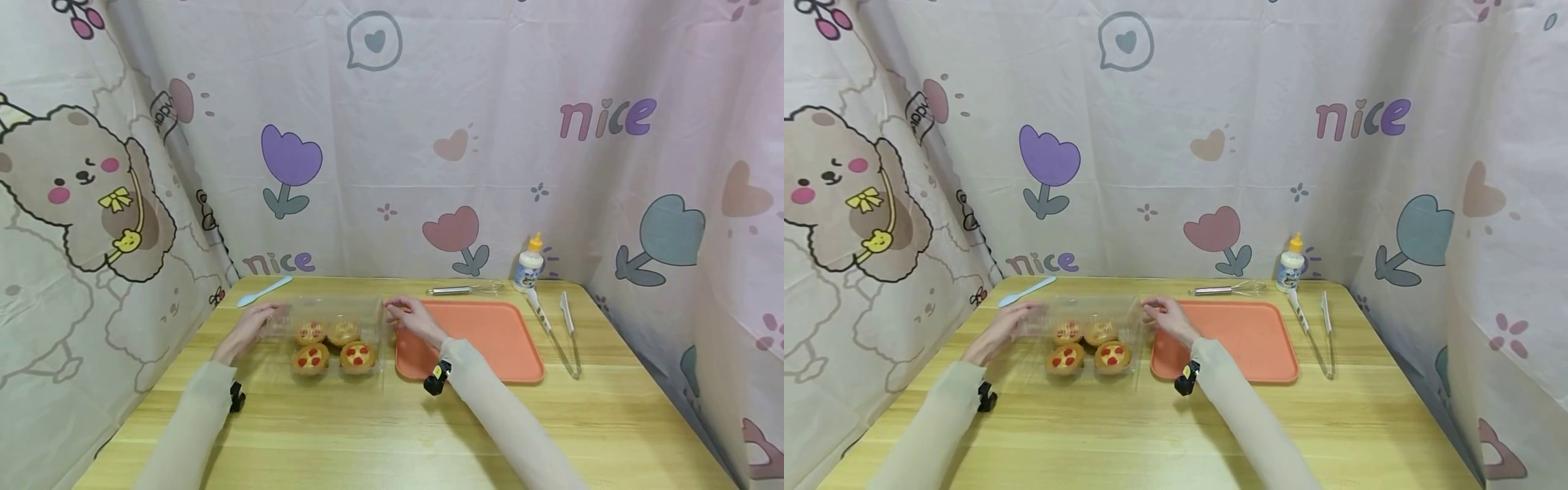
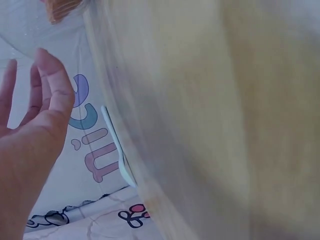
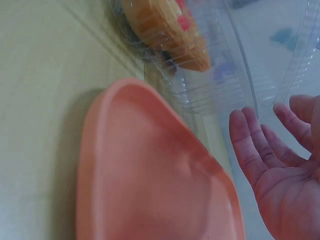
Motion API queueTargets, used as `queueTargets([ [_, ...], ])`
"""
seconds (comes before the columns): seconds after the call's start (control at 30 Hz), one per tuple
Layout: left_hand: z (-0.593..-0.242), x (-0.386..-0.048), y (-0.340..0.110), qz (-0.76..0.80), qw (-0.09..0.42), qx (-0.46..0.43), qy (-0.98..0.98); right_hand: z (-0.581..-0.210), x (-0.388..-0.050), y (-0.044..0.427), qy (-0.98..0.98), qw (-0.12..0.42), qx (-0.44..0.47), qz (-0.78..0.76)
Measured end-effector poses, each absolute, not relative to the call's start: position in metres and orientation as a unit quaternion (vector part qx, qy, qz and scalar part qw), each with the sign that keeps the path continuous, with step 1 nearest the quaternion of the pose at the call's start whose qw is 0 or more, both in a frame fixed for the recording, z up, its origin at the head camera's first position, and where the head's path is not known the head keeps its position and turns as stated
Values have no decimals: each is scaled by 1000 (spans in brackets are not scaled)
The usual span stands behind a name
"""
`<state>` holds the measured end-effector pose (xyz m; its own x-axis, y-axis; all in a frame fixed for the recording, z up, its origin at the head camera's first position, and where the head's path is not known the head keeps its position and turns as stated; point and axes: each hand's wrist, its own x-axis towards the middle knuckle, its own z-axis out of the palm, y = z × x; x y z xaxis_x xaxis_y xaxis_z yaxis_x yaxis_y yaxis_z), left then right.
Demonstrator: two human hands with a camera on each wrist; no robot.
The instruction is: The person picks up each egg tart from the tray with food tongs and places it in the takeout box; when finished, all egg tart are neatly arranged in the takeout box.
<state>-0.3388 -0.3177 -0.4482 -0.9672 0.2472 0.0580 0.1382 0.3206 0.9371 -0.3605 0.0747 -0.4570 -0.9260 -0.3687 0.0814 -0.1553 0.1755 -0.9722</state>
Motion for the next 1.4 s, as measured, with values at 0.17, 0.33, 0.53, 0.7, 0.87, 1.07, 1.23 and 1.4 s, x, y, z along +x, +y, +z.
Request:
queueTargets([
  [0.17, -450, -334, -323, 608, 106, 139, 774, -454, -350, 79, 768, 109, -167, -608],
  [0.33, -451, -325, -329, 605, 148, 169, 764, -455, -338, 81, 757, 139, -188, -610],
  [0.53, -450, -311, -336, 585, 182, 175, 770, -459, -325, 83, 760, 151, -202, -599],
  [0.7, -449, -303, -341, 581, 204, 174, 769, -462, -315, 82, 755, 165, -208, -599],
  [0.87, -449, -298, -348, 589, 237, 198, 747, -467, -307, 82, 748, 172, -213, -605],
  [1.07, -449, -297, -349, 625, 294, 238, 683, -469, -295, 84, 741, 187, -223, -605],
  [1.23, -451, -297, -350, 626, 319, 252, 665, -471, -289, 83, 728, 198, -242, -610],
  [1.4, -452, -297, -348, 618, 318, 245, 675, -471, -286, 82, 706, 203, -231, -638],
])
